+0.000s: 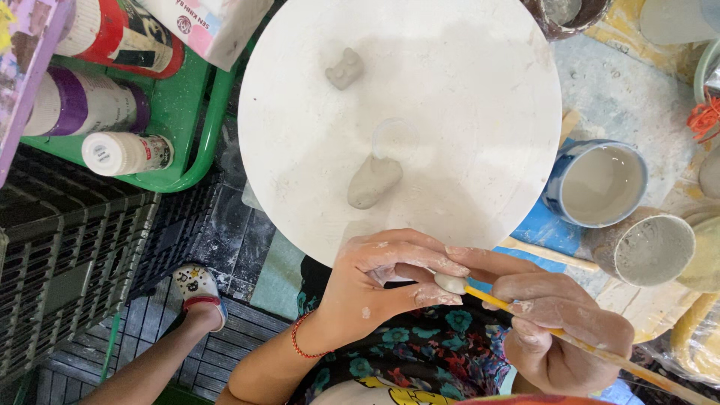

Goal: The person shapes a small piece of clay by hand and uses a thin tool to press indentations into its surface while working at a table.

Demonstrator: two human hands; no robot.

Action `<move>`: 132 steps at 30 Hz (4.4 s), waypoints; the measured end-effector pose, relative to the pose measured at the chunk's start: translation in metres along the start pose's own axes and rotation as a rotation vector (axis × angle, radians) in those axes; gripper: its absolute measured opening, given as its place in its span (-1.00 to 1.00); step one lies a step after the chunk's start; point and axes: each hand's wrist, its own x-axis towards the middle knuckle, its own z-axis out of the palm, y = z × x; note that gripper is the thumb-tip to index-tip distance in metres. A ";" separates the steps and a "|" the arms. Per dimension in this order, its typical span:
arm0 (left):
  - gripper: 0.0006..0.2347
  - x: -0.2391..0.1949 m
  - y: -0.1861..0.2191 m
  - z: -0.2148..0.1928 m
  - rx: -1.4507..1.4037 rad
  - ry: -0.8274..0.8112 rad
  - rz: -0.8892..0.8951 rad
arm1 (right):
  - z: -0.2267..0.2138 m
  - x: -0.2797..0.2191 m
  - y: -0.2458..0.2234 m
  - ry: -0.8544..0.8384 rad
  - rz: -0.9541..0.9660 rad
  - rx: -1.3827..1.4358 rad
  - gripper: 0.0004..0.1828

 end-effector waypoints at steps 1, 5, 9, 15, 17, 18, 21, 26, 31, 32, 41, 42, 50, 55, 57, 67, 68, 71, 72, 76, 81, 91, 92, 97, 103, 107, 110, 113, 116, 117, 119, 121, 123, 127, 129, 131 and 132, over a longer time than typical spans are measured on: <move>-0.80 0.000 0.000 0.000 -0.005 0.003 -0.007 | 0.001 -0.001 0.000 0.006 -0.009 -0.013 -0.95; -0.80 0.000 0.000 0.001 -0.021 0.008 -0.027 | 0.001 -0.012 0.001 0.029 0.027 -0.036 -0.95; -0.81 -0.002 0.000 0.000 -0.057 0.005 -0.039 | -0.008 -0.019 0.013 0.090 -0.022 0.101 -0.70; -0.79 -0.003 -0.001 -0.001 -0.072 0.000 -0.038 | -0.015 -0.027 0.009 0.039 0.070 -0.003 -0.55; -0.79 -0.002 -0.002 -0.001 -0.067 -0.006 -0.040 | -0.015 -0.030 0.007 0.074 0.107 -0.009 -0.52; -0.79 -0.002 -0.002 -0.001 -0.065 -0.009 -0.041 | -0.013 -0.032 0.006 0.091 0.125 -0.013 -0.50; -0.79 -0.002 -0.002 -0.001 -0.064 -0.013 -0.031 | 0.001 -0.042 0.005 0.224 0.150 0.036 -0.53; -0.81 0.000 0.000 0.001 -0.034 -0.014 0.003 | -0.025 -0.024 0.025 -0.008 -0.112 -0.014 -0.48; -0.79 0.001 0.007 0.008 0.193 0.006 0.152 | -0.016 -0.008 0.019 0.240 0.211 -0.182 -0.66; -0.78 0.000 0.007 0.009 0.295 0.008 0.203 | -0.010 -0.006 0.015 0.319 0.321 -0.247 -0.72; -0.78 0.008 0.015 0.030 0.459 0.090 0.306 | 0.019 0.039 -0.011 0.068 0.362 -0.761 -0.59; -0.79 0.012 0.016 0.032 0.440 0.082 0.291 | 0.018 0.046 -0.016 0.049 0.272 -0.812 -0.61; -0.79 0.051 0.007 0.050 0.228 0.015 0.206 | -0.049 0.098 -0.041 0.135 0.163 -1.101 -0.82; -0.78 0.067 -0.004 0.058 0.003 0.028 0.199 | -0.099 0.128 -0.034 0.140 -0.143 -1.484 -0.92; -0.76 0.072 -0.006 0.064 0.015 0.059 0.187 | -0.112 0.140 -0.022 0.133 -0.208 -1.555 -0.88; -0.75 0.096 0.014 0.092 0.035 0.063 0.150 | -0.154 0.221 0.045 0.182 -0.355 -1.727 -0.88; -0.74 0.099 0.016 0.094 0.038 0.060 0.162 | -0.157 0.227 0.052 0.181 -0.335 -1.716 -0.86; -0.73 0.103 0.023 0.098 0.111 0.062 0.172 | -0.168 0.237 0.068 0.184 -0.288 -1.736 -0.86; -0.73 0.104 0.024 0.099 0.144 0.066 0.171 | -0.170 0.241 0.073 0.181 -0.245 -1.778 -0.88; -0.73 0.104 0.023 0.101 0.124 0.078 0.143 | -0.167 0.258 0.092 0.185 -0.050 -1.951 -0.61; -0.75 0.105 0.017 0.099 0.204 0.096 0.189 | -0.160 0.259 0.104 0.259 -0.041 -1.767 -0.70; -0.75 0.107 0.009 0.089 0.127 0.121 0.218 | -0.134 0.228 0.038 0.357 -0.250 -1.320 -0.91; -0.75 0.107 0.009 0.090 0.069 0.118 0.226 | -0.128 0.216 0.020 0.352 -0.307 -1.283 -0.92; -0.75 0.103 0.013 0.097 0.084 0.100 0.278 | -0.099 0.163 -0.050 0.315 -0.157 -0.797 -0.94; -0.76 0.079 0.012 0.095 0.059 -0.073 0.375 | -0.077 0.063 -0.069 0.209 0.050 -0.341 -0.84; -0.78 0.059 0.013 0.094 0.047 -0.182 0.400 | -0.068 0.014 -0.074 0.144 -0.034 -0.217 -0.82; -0.80 0.046 0.014 0.093 0.029 -0.213 0.369 | -0.070 0.000 -0.071 0.168 -0.147 -0.460 -0.77; -0.81 0.038 0.017 0.092 0.121 -0.242 0.411 | -0.068 -0.017 -0.069 0.218 -0.173 -0.533 -0.78; -0.80 0.036 0.020 0.093 0.174 -0.247 0.437 | -0.083 -0.026 -0.071 0.113 0.022 -0.629 -0.81; -0.78 0.037 0.020 0.094 0.179 -0.244 0.434 | -0.082 -0.028 -0.069 0.156 -0.032 -0.623 -0.81; -0.81 0.038 0.022 0.094 0.266 -0.240 0.451 | -0.074 -0.030 -0.067 0.240 -0.141 -0.611 -0.79; -0.82 0.040 0.023 0.093 0.318 -0.232 0.460 | -0.067 -0.031 -0.072 0.260 -0.109 -0.635 -0.74; -0.79 0.041 0.023 0.093 0.334 -0.221 0.463 | -0.061 -0.032 -0.078 0.277 -0.061 -0.673 -0.72; -0.80 0.041 0.022 0.092 0.344 -0.216 0.431 | -0.077 -0.034 -0.079 0.157 0.030 -0.757 -0.69; -0.81 0.042 0.023 0.092 0.364 -0.220 0.429 | -0.082 -0.035 -0.077 0.120 0.036 -0.753 -0.67; -0.83 0.042 0.023 0.091 0.374 -0.221 0.430 | -0.075 -0.038 -0.077 0.181 0.022 -0.715 -0.65; -0.84 0.042 0.023 0.091 0.378 -0.223 0.430 | -0.070 -0.039 -0.078 0.206 0.024 -0.714 -0.66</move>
